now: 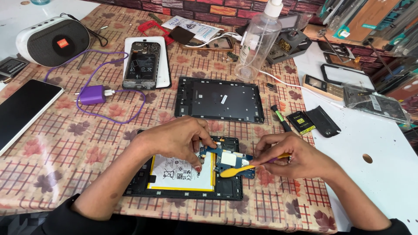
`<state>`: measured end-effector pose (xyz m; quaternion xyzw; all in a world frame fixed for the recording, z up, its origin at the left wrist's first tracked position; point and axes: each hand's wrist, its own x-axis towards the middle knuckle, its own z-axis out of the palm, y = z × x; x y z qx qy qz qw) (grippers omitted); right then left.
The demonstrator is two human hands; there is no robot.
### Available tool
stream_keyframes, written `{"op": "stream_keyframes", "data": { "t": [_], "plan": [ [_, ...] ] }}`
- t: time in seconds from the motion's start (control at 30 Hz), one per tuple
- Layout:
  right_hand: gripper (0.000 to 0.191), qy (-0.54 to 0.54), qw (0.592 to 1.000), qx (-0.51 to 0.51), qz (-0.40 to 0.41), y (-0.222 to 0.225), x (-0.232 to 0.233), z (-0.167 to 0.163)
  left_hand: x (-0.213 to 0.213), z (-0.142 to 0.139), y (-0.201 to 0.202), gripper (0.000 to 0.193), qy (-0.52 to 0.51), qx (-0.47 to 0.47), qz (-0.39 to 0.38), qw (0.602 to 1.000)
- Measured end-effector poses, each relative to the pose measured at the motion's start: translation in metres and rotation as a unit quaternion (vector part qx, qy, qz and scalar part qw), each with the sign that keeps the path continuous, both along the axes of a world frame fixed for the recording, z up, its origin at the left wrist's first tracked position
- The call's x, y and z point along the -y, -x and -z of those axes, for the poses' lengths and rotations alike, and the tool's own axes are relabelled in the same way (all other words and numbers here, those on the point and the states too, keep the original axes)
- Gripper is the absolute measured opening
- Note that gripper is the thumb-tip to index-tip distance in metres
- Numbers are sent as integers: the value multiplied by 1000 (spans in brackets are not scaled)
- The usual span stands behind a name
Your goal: The person cleans a tablet motherboard with a yellow plastic tool and then uses a screwdriver to secure screws into the tablet chassis. The person handles the motherboard, battery, and chassis during the process.
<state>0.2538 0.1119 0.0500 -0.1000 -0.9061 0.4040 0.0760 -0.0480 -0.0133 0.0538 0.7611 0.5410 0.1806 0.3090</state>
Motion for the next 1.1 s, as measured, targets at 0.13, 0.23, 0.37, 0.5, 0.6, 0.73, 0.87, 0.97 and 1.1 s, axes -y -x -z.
{"op": "stream_keyframes", "data": {
  "t": [0.13, 0.23, 0.37, 0.5, 0.6, 0.73, 0.87, 0.97, 1.1],
  "plan": [
    [35, -17, 1000, 1, 26, 3, 4, 4, 0, 1, 2, 70, -3, 7, 11, 1000],
    [35, -100, 990, -102, 21, 14, 10, 22, -1, 1, 4, 68, -1, 2, 27, 1000],
    [33, -94, 988, -106, 67, 20, 14, 32, 0, 1, 8, 65, 1, 11, 71, 997],
    [33, -72, 992, -70, 73, 23, 25, 33, -2, 3, 7, 74, 7, 10, 75, 997],
    [33, -105, 988, -103, 40, 24, 33, 31, -1, 4, 8, 73, 1, -3, 69, 998],
    [31, -86, 993, -57, 65, 22, 38, 24, 0, 5, 8, 73, -11, 4, 74, 997],
    [38, -122, 984, -28, 129, 22, 41, 18, 3, 5, 6, 64, -54, -9, 91, 994],
    [32, -172, 976, -133, 24, 24, 45, 17, 8, 6, 2, 65, -62, -15, 73, 995],
    [30, -144, 985, -54, 83, 24, 49, 15, 10, 5, 1, 68, -59, -22, 58, 996]
  ]
}}
